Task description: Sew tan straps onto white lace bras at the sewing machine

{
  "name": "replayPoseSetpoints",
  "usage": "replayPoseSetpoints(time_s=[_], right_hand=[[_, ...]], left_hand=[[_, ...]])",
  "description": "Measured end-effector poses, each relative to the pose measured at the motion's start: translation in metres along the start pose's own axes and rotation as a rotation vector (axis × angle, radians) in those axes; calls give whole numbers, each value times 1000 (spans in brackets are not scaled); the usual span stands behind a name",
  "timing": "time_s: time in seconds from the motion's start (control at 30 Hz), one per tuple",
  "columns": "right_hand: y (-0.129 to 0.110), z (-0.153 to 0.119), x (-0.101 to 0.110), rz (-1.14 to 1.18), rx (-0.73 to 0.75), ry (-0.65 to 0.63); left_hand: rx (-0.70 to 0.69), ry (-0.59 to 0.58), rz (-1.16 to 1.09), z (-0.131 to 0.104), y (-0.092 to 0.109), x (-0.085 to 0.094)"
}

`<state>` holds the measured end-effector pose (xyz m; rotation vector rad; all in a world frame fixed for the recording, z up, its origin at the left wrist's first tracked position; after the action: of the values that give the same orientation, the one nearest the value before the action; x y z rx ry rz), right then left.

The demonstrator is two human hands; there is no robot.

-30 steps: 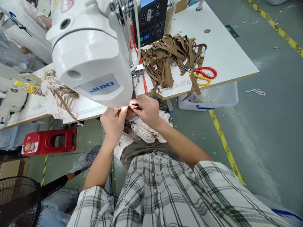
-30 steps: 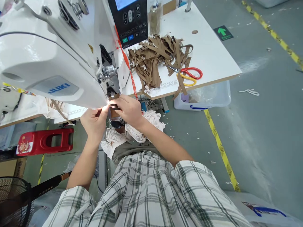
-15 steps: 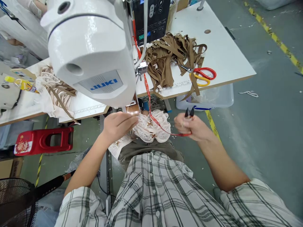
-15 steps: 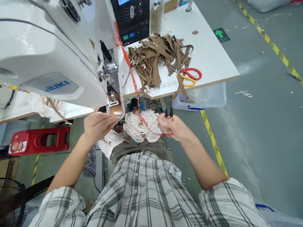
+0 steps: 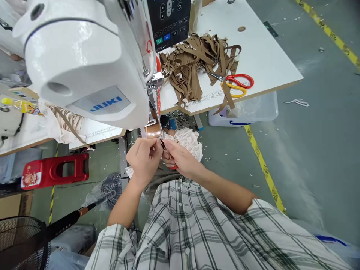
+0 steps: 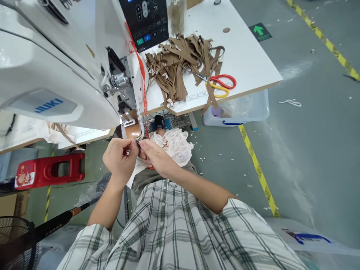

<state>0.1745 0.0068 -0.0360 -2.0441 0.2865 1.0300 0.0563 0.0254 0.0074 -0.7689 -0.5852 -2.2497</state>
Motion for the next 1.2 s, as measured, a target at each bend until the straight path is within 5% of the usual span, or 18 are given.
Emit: replayPoseSetpoints(time_s=[0.2, 0.3, 0.4, 0.5, 0.57, 0.73, 1.2], right_hand=[[-2, 6, 7, -70, 84, 37], [-8, 8, 30, -166, 113, 114], [-22, 6, 81, -543, 156, 442], [-34, -3, 146, -1199, 172, 880], [-34, -9, 184, -1495, 136, 999], [-17, -20, 229, -1599, -52, 954], [-6, -13, 230, -1490, -8, 846]], left_hand=[[-37, -18, 15, -7, -4, -8], [26, -7, 53, -6, -12, -13], [164, -31, 136, -2, -24, -18], [301, -89, 212, 2, -34, -21], [358, -122, 247, 3, -38, -24], [363, -138, 278, 0, -43, -28], [326, -159, 332, 1, -44, -30]])
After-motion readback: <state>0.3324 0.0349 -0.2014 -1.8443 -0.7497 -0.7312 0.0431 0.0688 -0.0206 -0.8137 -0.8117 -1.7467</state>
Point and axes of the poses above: each hand's wrist, its own z-axis towards the middle knuckle, its own x-axis out of the back of the hand, y = z × x, the point moved 2 cm from there along z, towards the middle knuckle, and after that the axes turned 11 degrees about -x, right-handed, at the moved point
